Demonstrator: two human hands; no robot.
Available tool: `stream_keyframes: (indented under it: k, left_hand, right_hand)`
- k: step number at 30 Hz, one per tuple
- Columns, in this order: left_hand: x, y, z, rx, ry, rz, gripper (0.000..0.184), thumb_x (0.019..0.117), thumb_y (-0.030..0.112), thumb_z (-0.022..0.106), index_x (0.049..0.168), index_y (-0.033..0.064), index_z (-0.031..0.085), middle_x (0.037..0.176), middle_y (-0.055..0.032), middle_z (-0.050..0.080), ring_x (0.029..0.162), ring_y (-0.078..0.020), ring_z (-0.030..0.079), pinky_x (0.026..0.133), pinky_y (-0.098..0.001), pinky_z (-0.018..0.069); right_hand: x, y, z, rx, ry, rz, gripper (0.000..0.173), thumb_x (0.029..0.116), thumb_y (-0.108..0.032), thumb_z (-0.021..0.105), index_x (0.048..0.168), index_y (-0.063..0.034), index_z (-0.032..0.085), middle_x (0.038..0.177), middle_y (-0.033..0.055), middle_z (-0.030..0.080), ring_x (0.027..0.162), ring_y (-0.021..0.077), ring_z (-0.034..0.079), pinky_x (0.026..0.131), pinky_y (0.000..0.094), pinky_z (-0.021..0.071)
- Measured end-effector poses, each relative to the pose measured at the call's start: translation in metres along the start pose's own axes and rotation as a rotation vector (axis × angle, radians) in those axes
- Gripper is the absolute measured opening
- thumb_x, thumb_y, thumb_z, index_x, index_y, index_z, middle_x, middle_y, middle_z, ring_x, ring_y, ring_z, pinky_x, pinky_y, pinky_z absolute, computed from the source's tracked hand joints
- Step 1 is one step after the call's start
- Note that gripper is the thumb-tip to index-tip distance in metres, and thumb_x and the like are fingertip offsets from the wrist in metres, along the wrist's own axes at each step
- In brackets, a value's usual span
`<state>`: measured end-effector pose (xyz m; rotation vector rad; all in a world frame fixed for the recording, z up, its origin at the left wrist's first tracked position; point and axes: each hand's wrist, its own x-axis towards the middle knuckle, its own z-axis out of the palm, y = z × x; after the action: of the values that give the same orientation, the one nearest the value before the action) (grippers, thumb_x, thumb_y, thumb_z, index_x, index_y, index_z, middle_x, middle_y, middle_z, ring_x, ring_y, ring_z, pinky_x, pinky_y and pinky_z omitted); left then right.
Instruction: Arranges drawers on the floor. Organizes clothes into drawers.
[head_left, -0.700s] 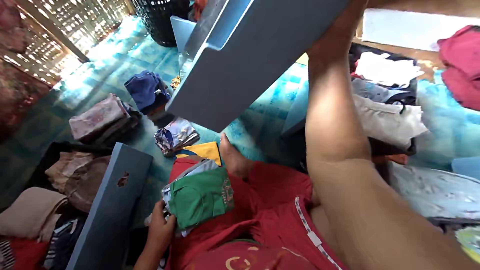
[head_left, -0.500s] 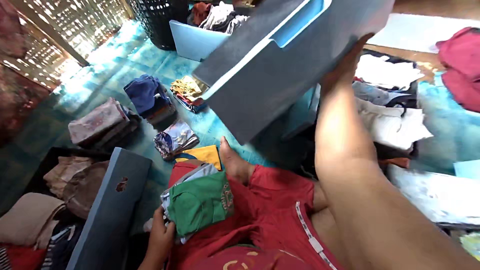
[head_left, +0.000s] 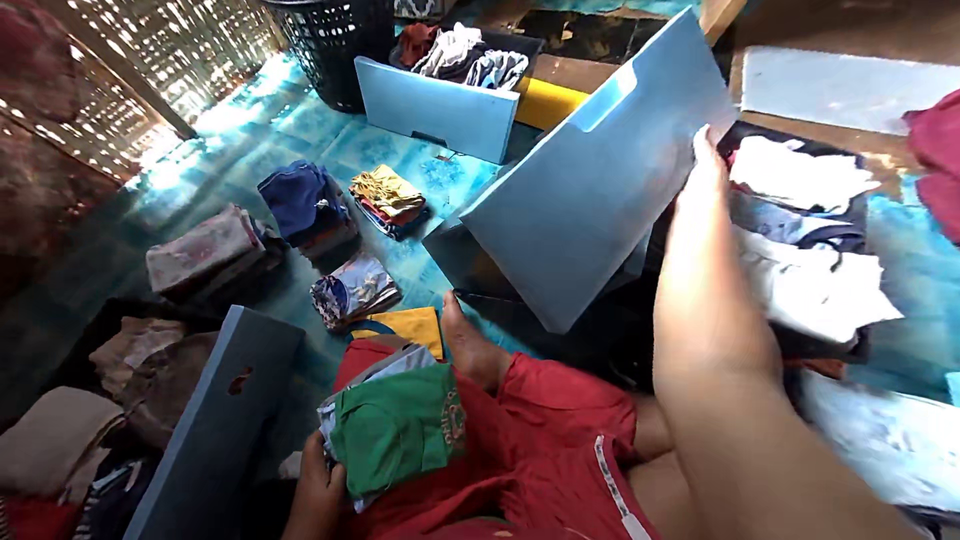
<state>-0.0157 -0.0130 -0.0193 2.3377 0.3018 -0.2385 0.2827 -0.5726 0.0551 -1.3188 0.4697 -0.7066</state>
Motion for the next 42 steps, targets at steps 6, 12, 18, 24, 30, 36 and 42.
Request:
stream_keyframes:
  k: [6,12,18,24,30,36,42]
  left_hand:
    - [0.066,0.113,-0.085,0.329,-0.040,0.201,0.037,0.0910,0.010,0.068,0.121,-0.0096,0.061,0.129,-0.0352,0.056,0.123,-0.0515,0.054,0.102,-0.0667,0.0448]
    - [0.144,0.282,-0.037,-0.065,-0.207,0.697,0.044,0.0989,0.030,0.065,0.132,0.0006,0.061,0.133,-0.0163,0.062,0.124,-0.0220,0.060,0.106,-0.0416,0.0492]
    - [0.165,0.396,0.049,0.512,-0.484,0.551,0.064,0.0907,0.055,0.072,0.119,-0.0020,0.064,0.108,-0.0193,0.068,0.103,-0.0328,0.066,0.089,-0.0563,0.0531]
    - [0.163,0.426,0.053,0.517,-0.412,0.523,0.049,0.0844,0.031,0.083,0.115,-0.0012,0.063,0.105,-0.0146,0.068,0.096,-0.0250,0.067,0.085,-0.0473,0.0548]
    - [0.118,0.463,0.037,0.470,-0.343,0.691,0.037,0.0906,0.028,0.076,0.117,0.0044,0.064,0.102,-0.0082,0.068,0.090,-0.0148,0.067,0.083,-0.0365,0.0560]
    - [0.140,0.433,0.077,0.396,-0.337,0.537,0.045,0.0897,0.029,0.078,0.120,-0.0012,0.063,0.108,-0.0160,0.069,0.097,-0.0261,0.069,0.088,-0.0488,0.0563]
    - [0.164,0.424,0.086,0.413,-0.337,0.367,0.056,0.0921,0.042,0.075,0.124,-0.0013,0.060,0.110,-0.0208,0.068,0.099,-0.0324,0.069,0.090,-0.0572,0.0543]
  right_hand:
    - [-0.102,0.034,-0.014,0.439,-0.171,0.061,0.025,0.1099,-0.023,0.037,0.123,-0.0142,0.056,0.108,-0.0035,0.070,0.104,0.0062,0.068,0.095,0.0298,0.0569]
    - [-0.138,0.026,-0.004,0.028,0.174,0.429,0.063,0.1031,-0.058,0.050,0.142,-0.0090,0.053,0.132,0.0096,0.064,0.119,0.0207,0.064,0.099,0.0462,0.0559]
    - [-0.138,0.026,-0.002,-0.118,0.166,0.378,0.066,0.1086,-0.057,0.030,0.135,-0.0046,0.059,0.130,0.0126,0.065,0.120,0.0215,0.064,0.100,0.0466,0.0553]
    - [-0.133,0.025,0.007,-0.294,0.114,0.309,0.066,0.1097,-0.054,0.030,0.137,0.0016,0.054,0.128,0.0168,0.063,0.114,0.0212,0.064,0.098,0.0430,0.0524]
    - [-0.115,-0.006,-0.002,-0.101,0.021,0.149,0.056,0.1127,-0.045,0.026,0.136,-0.0005,0.052,0.121,0.0116,0.064,0.107,0.0157,0.066,0.092,0.0381,0.0567]
    - [-0.117,0.029,-0.015,-0.254,-0.005,0.264,0.062,0.1104,-0.049,0.033,0.140,0.0025,0.051,0.123,0.0189,0.064,0.109,0.0241,0.067,0.094,0.0455,0.0564]
    - [-0.106,0.040,-0.012,-0.216,-0.043,0.367,0.063,0.1071,-0.050,0.044,0.151,-0.0051,0.043,0.138,0.0191,0.060,0.124,0.0279,0.061,0.103,0.0501,0.0512]
